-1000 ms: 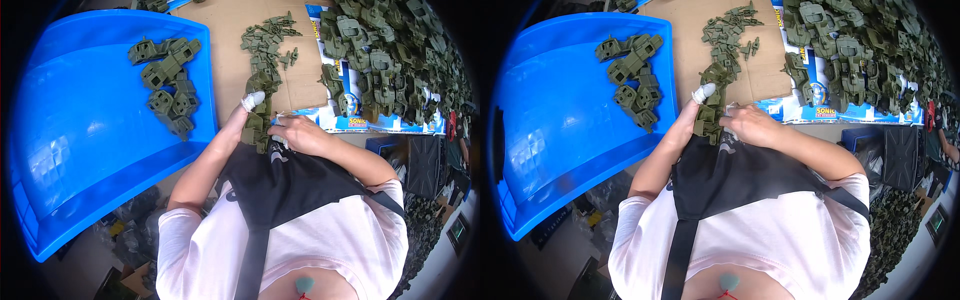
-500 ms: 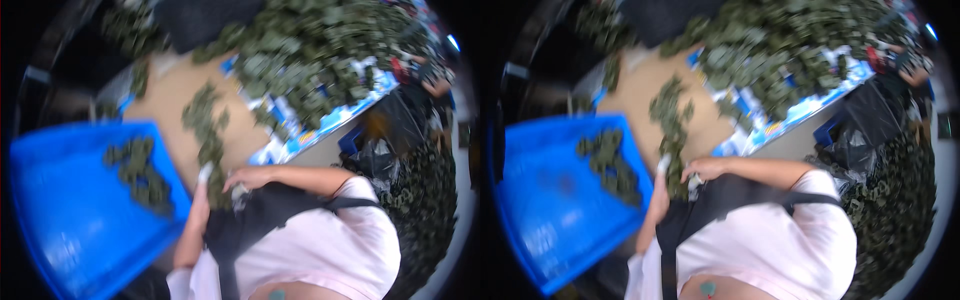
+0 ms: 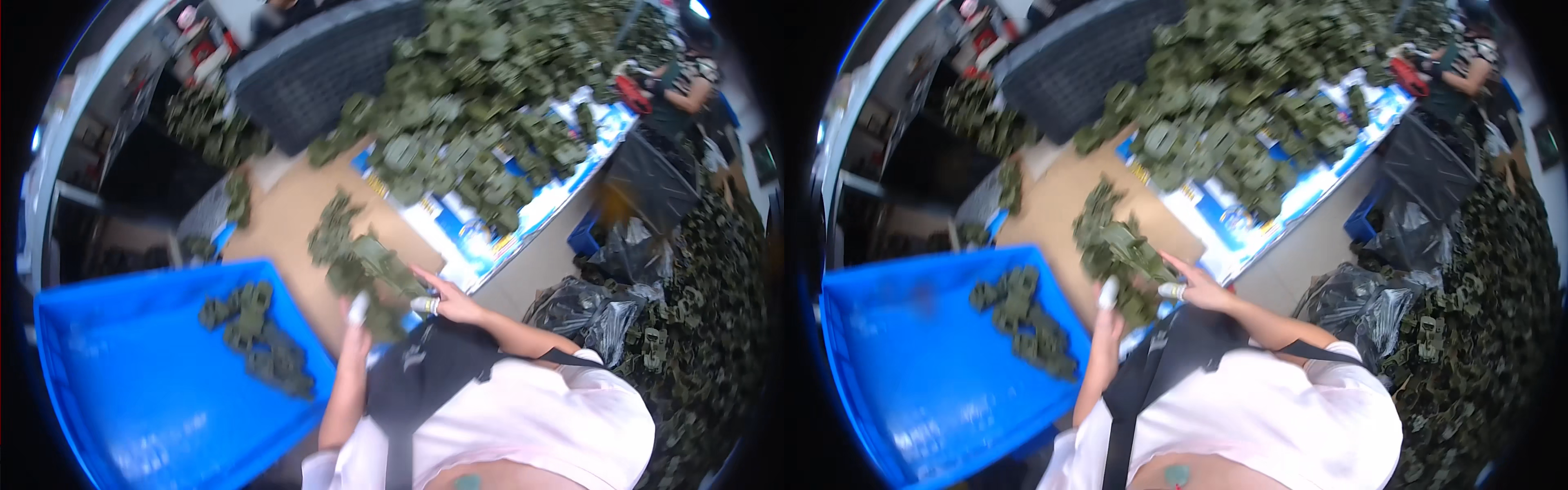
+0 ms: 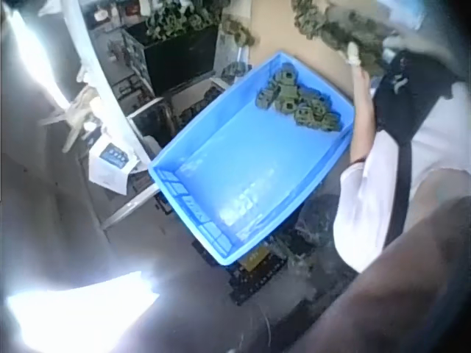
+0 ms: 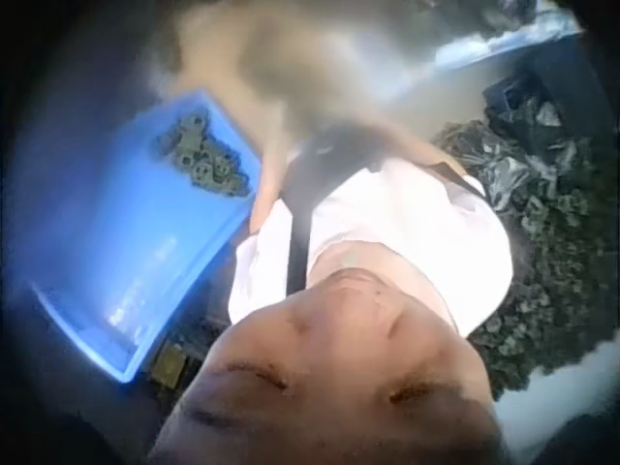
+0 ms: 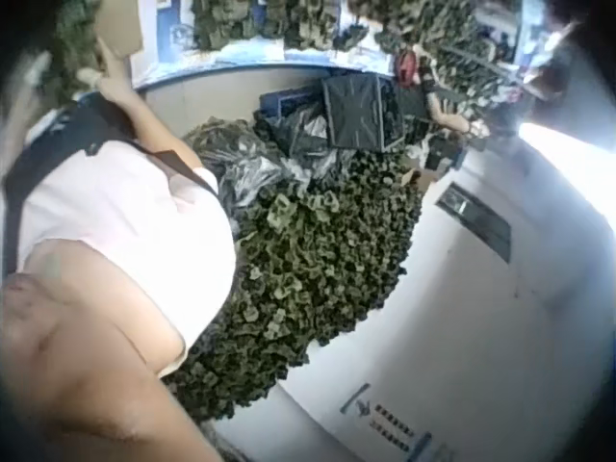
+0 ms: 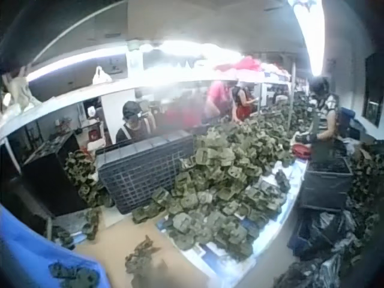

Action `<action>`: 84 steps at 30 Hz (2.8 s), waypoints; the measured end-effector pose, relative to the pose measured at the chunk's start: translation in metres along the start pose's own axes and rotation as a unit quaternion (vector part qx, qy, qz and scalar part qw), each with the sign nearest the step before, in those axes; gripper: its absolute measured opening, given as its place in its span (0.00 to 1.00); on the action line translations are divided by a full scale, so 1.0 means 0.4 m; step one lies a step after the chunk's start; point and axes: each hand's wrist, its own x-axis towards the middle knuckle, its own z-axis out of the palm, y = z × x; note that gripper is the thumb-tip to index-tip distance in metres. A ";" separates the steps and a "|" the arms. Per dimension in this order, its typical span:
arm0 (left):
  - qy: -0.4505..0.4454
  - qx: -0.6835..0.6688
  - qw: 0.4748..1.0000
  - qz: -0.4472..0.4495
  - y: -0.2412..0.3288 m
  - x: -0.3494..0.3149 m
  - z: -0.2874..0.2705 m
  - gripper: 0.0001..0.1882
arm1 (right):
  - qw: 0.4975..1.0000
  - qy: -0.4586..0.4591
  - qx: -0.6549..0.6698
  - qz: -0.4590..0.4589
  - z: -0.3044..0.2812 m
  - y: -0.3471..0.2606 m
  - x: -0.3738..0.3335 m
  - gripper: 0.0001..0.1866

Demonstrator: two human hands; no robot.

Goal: The person assembles small green plastic components by hand, picking up pieces from a cardboard surface and snapping them together. The person places the assembled units into a blue plastic bin and continues the process with additional parts from a large pile on the table.

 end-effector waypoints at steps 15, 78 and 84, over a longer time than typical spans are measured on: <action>0.034 0.081 0.986 0.144 0.014 -0.028 0.094 0.39 | 0.955 -0.042 -0.269 -0.118 0.080 -0.028 0.005 0.45; -0.128 0.530 0.838 0.016 0.227 -0.221 0.052 0.47 | 0.963 -0.217 -0.157 0.032 -0.099 -0.053 -0.014 0.32; -0.060 0.425 0.903 0.009 0.156 -0.254 0.063 0.43 | 0.930 -0.101 -0.316 -0.157 -0.029 -0.206 0.017 0.37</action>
